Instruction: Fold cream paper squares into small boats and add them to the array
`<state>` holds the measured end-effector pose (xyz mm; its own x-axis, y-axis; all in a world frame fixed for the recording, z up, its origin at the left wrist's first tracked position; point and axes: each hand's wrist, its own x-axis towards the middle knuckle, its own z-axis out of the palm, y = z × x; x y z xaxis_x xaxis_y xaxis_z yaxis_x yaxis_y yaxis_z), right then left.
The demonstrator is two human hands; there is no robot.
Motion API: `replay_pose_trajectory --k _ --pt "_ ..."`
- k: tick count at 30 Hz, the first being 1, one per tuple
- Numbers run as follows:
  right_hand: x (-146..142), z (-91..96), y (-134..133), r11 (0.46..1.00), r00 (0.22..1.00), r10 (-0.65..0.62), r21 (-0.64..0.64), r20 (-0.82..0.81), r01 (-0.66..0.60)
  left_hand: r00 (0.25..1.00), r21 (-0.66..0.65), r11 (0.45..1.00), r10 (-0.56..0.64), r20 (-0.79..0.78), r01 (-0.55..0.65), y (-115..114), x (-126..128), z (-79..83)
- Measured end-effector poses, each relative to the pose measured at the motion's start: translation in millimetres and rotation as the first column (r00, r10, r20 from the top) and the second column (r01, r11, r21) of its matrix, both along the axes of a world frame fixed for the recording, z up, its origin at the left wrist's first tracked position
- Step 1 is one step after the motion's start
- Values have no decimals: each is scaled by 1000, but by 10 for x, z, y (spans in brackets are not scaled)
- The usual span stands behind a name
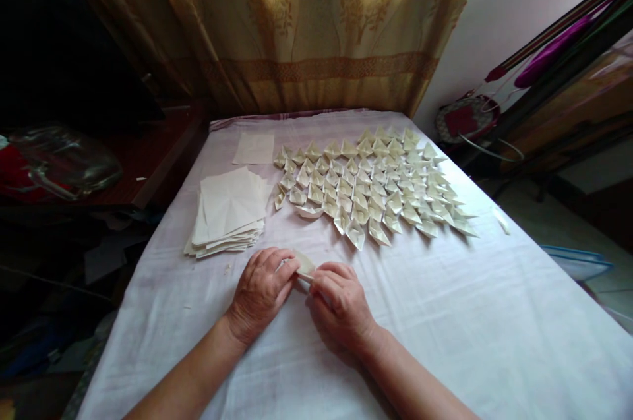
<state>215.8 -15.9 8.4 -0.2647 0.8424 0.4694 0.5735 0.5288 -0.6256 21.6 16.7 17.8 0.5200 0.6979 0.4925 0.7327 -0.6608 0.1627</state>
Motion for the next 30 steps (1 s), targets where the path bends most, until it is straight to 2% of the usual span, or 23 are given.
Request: replay_pose_trajectory --k 5,11,14,18,24,27,30 --pt "21 -4 -9 1000 999 6 -18 32 -5 999 115 993 -27 -34 30 31 46 -1" --pt "41 -108 11 1000 999 6 0 33 -6 998 192 980 -52 -24 56 18 38 -1" --pt "56 -116 21 1000 998 -13 -6 58 13 995 162 982 -91 -27 94 17 -4 -7" --pt "60 -25 37 998 988 -53 -7 148 54 987 81 984 -159 -7 159 30 -74 -31" --pt "-22 69 85 997 972 43 49 230 -55 975 -63 974 -212 66 216 23 -174 -52" --pt "-66 49 98 998 975 41 42 218 -51 980 -122 972 -197 37 200 -34 -207 -48" --pt "-84 23 100 999 978 28 36 207 -36 991 -111 985 -133 -6 131 -120 -196 -37"
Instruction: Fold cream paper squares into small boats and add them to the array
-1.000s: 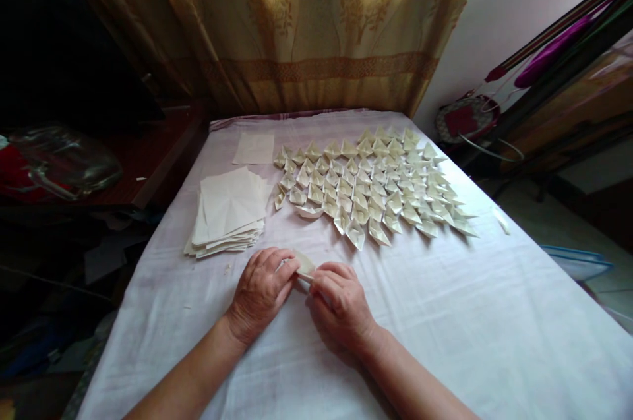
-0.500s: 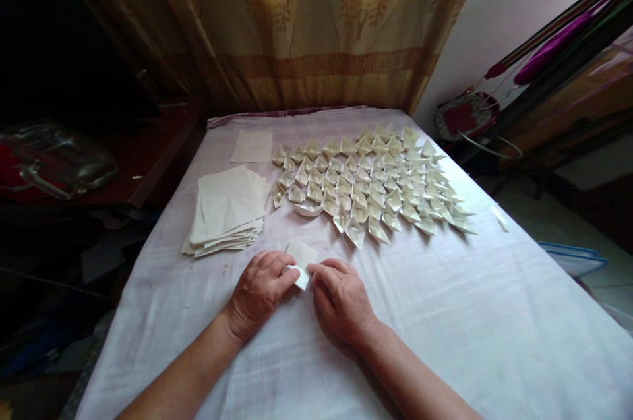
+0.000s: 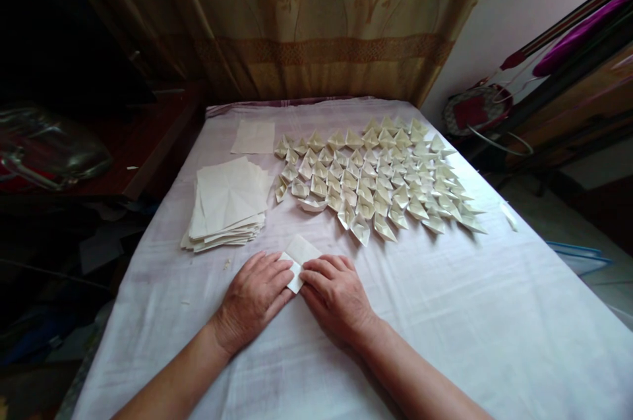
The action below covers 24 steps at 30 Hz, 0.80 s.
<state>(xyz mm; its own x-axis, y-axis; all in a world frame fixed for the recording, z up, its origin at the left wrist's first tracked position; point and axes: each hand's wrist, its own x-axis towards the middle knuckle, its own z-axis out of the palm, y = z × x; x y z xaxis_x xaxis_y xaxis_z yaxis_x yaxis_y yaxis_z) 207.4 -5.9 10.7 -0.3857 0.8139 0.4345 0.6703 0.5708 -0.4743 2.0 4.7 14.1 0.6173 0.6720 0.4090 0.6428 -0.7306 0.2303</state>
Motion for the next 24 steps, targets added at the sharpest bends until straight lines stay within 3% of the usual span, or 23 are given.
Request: replay_pose_trajectory --k 5,14,20,24 --pt "5 -41 5 1000 1000 -18 -17 -25 17 995 -42 994 97 -15 -98 -86 67 12" --pt "0 -96 0 983 987 -154 -111 -40 149 983 -173 968 183 -19 -184 -1 105 -8" --pt "-8 -75 -30 977 982 -173 -137 -71 162 973 -177 958 210 -90 -224 56 140 6" --pt "42 -55 -61 985 991 -121 -128 -64 112 962 -176 951 231 -145 -255 97 163 23"
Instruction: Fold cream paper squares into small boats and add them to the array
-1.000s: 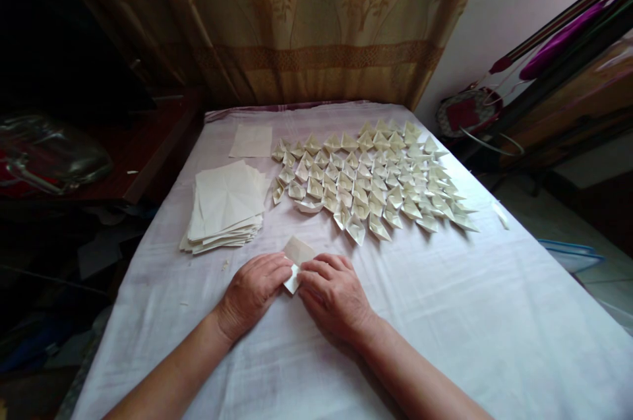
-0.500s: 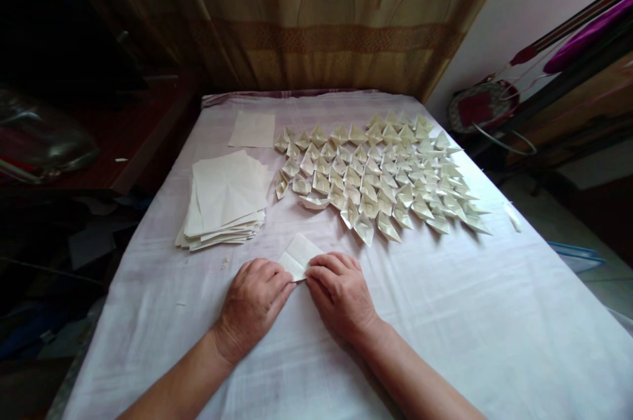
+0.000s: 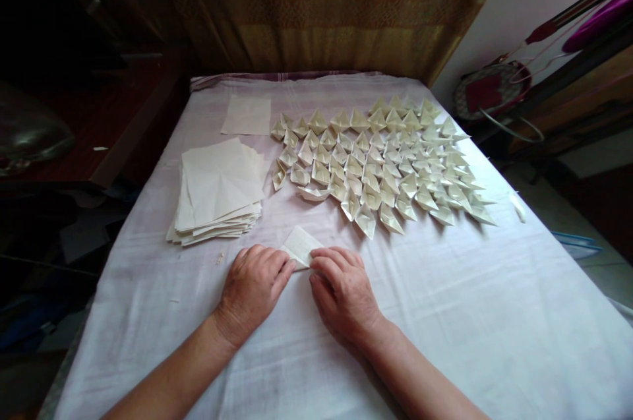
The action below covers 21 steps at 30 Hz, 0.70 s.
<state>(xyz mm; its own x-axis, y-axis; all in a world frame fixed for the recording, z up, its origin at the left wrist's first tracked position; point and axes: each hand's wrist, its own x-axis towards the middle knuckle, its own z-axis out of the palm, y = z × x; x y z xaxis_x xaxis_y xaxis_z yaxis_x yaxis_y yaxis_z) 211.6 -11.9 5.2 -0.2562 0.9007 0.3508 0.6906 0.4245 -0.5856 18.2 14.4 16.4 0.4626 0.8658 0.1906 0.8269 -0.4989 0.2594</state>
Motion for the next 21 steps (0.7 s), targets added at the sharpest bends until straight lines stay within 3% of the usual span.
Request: replay_pose_trajectory --k 10,21 --pt "49 25 -40 997 995 51 46 81 -55 998 -76 997 19 -64 -24 70 44 59" --pt "38 36 -42 997 979 70 25 189 -76 991 21 1000 -2 -133 5 48 71 10"
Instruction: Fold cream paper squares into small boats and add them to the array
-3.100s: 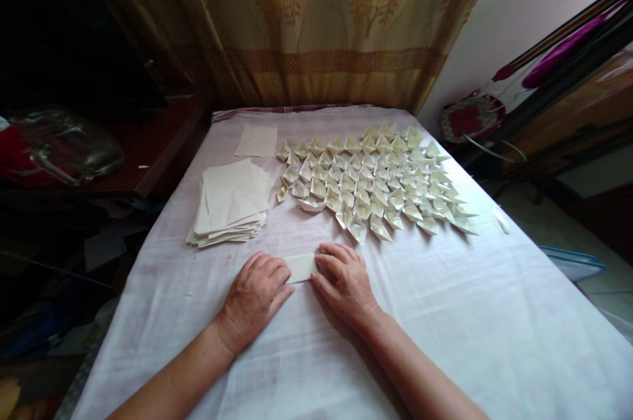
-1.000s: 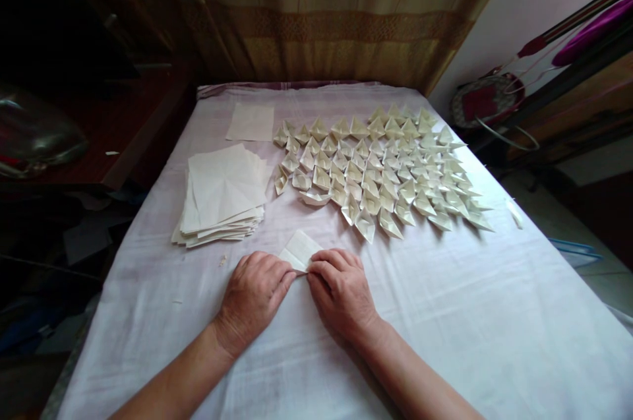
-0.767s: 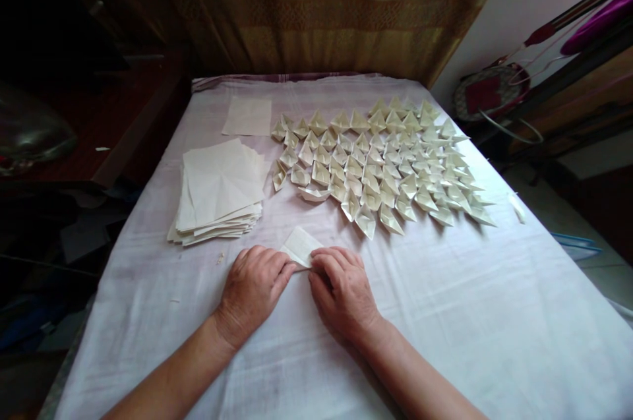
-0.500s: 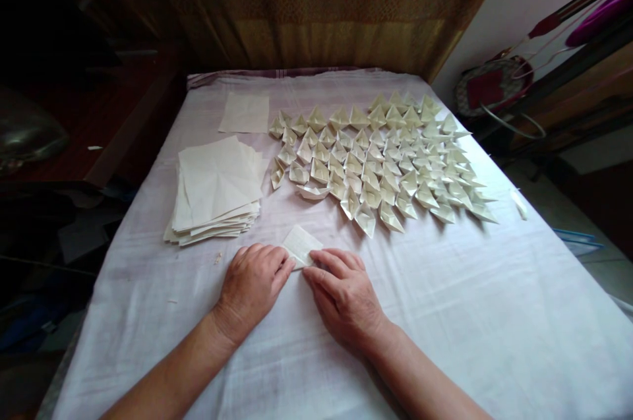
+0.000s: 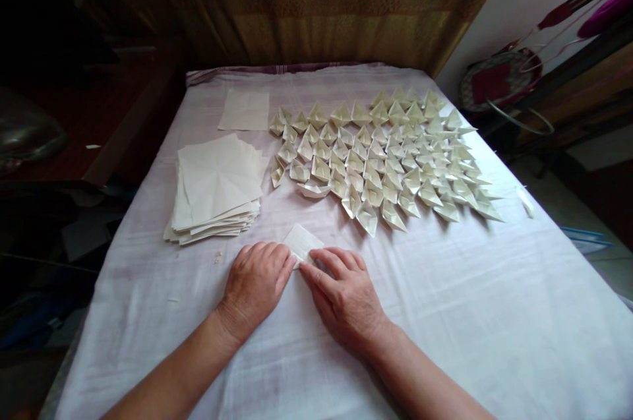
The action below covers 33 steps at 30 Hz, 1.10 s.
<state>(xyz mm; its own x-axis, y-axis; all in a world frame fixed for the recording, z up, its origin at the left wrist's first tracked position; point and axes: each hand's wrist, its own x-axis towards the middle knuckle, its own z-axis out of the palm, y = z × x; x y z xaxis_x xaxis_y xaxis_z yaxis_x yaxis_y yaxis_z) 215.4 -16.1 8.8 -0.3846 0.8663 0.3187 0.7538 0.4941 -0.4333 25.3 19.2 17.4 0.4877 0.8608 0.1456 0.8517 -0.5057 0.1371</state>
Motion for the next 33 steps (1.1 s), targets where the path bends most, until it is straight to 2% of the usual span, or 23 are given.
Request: replay_pose_trajectory --k 6,18,33 --pt "-4 -8 -6 1000 1000 -3 6 15 3 999 33 999 -6 -43 7 -7 12 -18" --pt "6 -17 -20 999 1000 9 50 24 -10 1000 25 1000 3 -24 -3 20 22 -30" --pt "0 -3 -20 1000 999 -3 28 35 2 999 20 1000 24 -31 -23 10 19 -48"
